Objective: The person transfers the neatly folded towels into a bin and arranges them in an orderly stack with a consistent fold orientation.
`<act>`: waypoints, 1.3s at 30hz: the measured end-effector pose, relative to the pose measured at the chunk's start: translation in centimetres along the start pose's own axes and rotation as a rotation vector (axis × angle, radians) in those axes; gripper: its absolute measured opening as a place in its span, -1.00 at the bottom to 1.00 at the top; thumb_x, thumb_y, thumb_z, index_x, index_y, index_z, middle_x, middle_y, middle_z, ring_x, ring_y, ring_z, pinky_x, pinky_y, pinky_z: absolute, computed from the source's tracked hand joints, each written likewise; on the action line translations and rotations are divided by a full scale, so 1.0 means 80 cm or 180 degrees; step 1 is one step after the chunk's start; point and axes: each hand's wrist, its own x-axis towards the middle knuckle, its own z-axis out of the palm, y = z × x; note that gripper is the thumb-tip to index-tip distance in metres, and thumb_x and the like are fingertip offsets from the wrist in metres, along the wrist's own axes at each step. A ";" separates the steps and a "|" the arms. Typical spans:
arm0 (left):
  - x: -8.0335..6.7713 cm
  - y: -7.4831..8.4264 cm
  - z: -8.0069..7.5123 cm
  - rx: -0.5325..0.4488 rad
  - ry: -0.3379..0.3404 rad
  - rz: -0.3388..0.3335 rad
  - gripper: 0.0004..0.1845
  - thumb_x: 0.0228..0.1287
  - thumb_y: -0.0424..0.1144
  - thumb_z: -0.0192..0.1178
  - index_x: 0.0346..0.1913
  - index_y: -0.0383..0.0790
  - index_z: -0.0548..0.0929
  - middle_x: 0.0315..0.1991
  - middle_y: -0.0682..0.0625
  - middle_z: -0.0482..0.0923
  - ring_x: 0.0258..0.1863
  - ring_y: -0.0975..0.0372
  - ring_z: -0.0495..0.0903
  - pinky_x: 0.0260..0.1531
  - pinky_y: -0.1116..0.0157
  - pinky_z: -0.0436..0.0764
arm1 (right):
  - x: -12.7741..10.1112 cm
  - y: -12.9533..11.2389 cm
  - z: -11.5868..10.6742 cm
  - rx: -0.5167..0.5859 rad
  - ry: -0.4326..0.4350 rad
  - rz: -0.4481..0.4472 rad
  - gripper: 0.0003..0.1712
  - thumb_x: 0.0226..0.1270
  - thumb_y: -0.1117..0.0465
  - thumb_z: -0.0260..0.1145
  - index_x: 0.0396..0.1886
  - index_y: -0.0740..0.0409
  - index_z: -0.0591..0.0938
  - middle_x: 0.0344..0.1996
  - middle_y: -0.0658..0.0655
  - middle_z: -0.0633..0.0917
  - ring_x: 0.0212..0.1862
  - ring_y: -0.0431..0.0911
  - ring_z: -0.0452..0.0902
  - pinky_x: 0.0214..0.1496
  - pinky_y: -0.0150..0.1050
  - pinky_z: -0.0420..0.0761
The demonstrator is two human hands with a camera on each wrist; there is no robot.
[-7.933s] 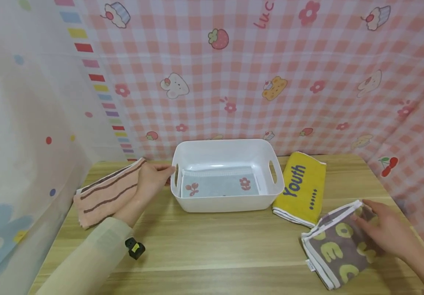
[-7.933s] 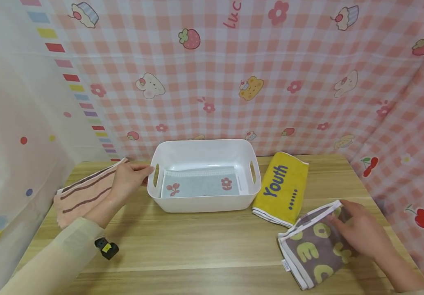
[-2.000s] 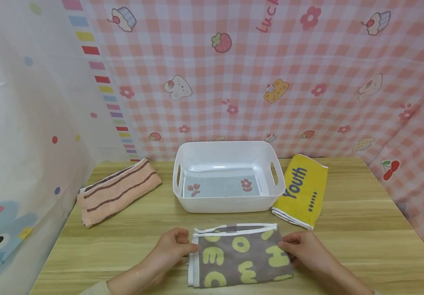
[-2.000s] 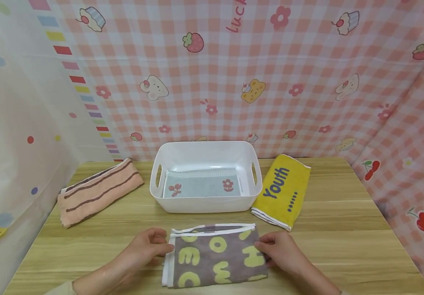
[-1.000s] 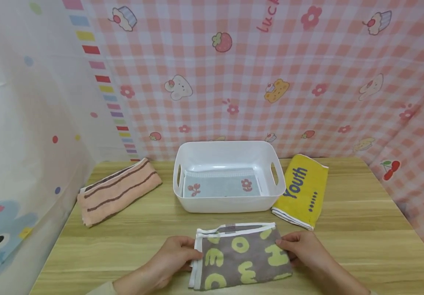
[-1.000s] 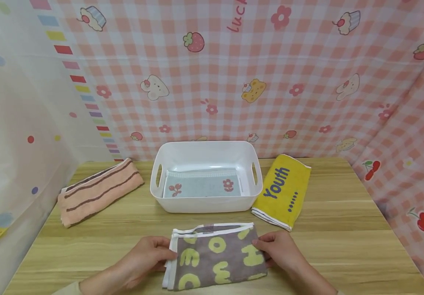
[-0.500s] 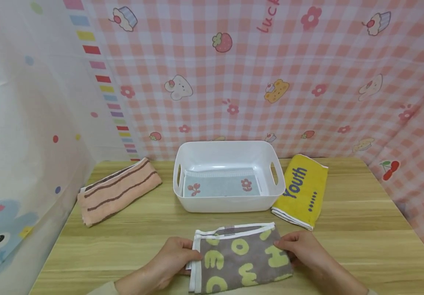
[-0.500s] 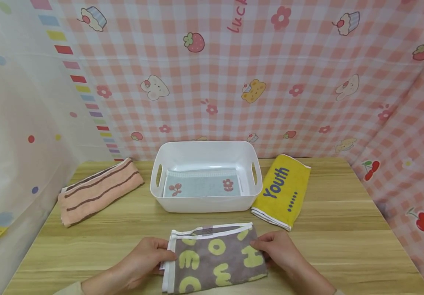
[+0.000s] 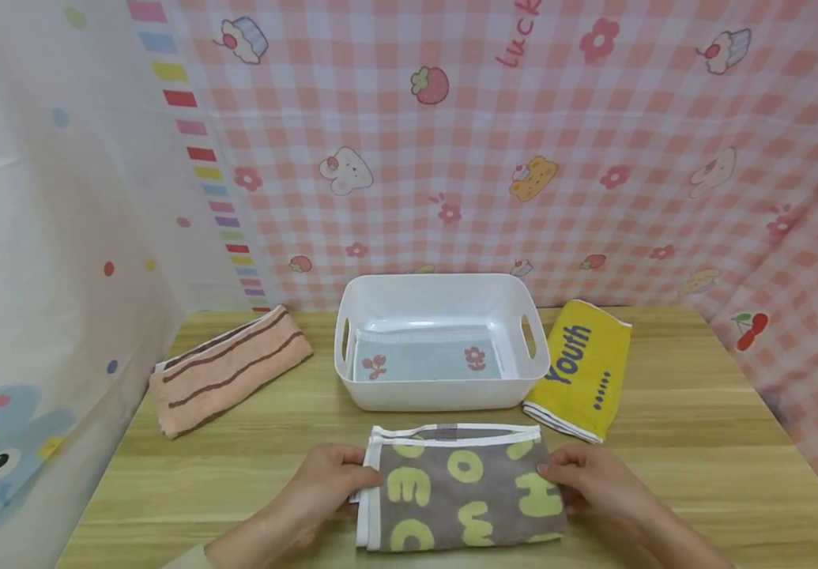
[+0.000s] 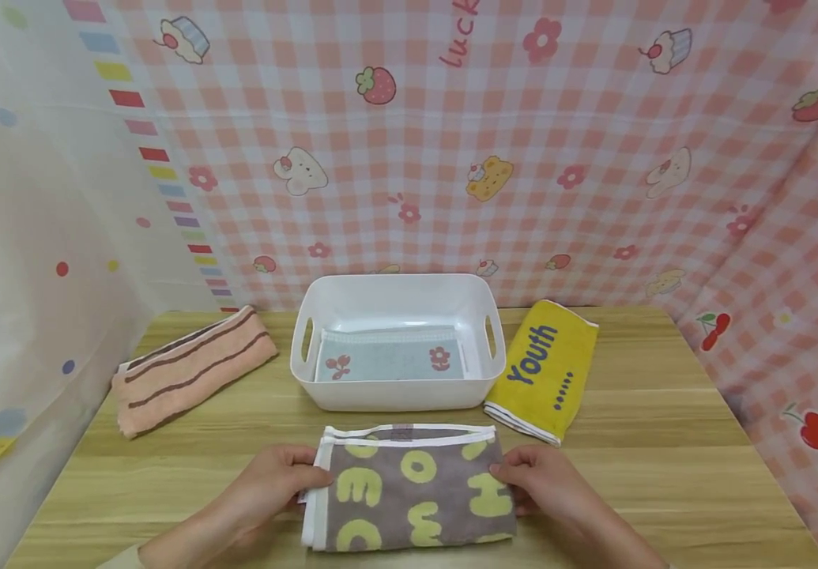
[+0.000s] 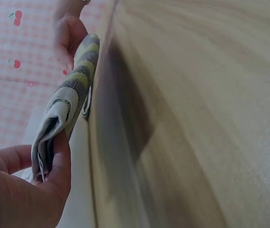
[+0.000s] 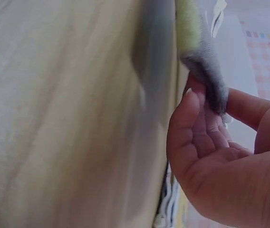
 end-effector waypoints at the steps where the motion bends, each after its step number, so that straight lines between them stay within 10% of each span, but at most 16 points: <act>1: -0.001 0.002 -0.001 0.0034 0.0000 0.0027 -0.68 0.26 -0.40 0.35 0.03 -0.53 0.70 -0.22 -0.14 0.78 -0.28 0.14 0.77 -0.27 0.19 0.78 | -0.002 -0.002 -0.001 0.0030 -0.0010 -0.0016 -0.78 0.48 0.20 0.37 -0.24 0.32 0.67 -0.38 0.03 0.76 -0.35 -0.14 0.65 -0.32 -0.24 0.71; 17: -0.020 0.047 -0.014 -0.0036 -0.0043 0.0340 -0.60 0.34 -0.31 0.35 0.15 -0.49 0.69 -0.15 -0.11 0.79 -0.20 0.21 0.73 -0.13 0.26 0.70 | -0.028 -0.051 -0.022 -0.0014 0.0067 -0.0295 -0.71 0.51 0.15 0.36 -0.15 0.37 0.65 -0.33 0.03 0.69 -0.28 -0.11 0.63 -0.18 -0.21 0.73; 39: 0.005 0.123 -0.031 -0.0471 0.0256 0.0565 -0.58 0.45 -0.30 0.31 0.23 -0.51 0.61 -0.11 -0.07 0.78 -0.15 0.23 0.74 -0.16 0.33 0.71 | 0.001 -0.138 -0.046 0.0194 0.0405 -0.0589 -0.70 0.52 0.11 0.38 -0.13 0.32 0.65 -0.34 0.00 0.67 -0.32 -0.14 0.63 -0.20 -0.23 0.73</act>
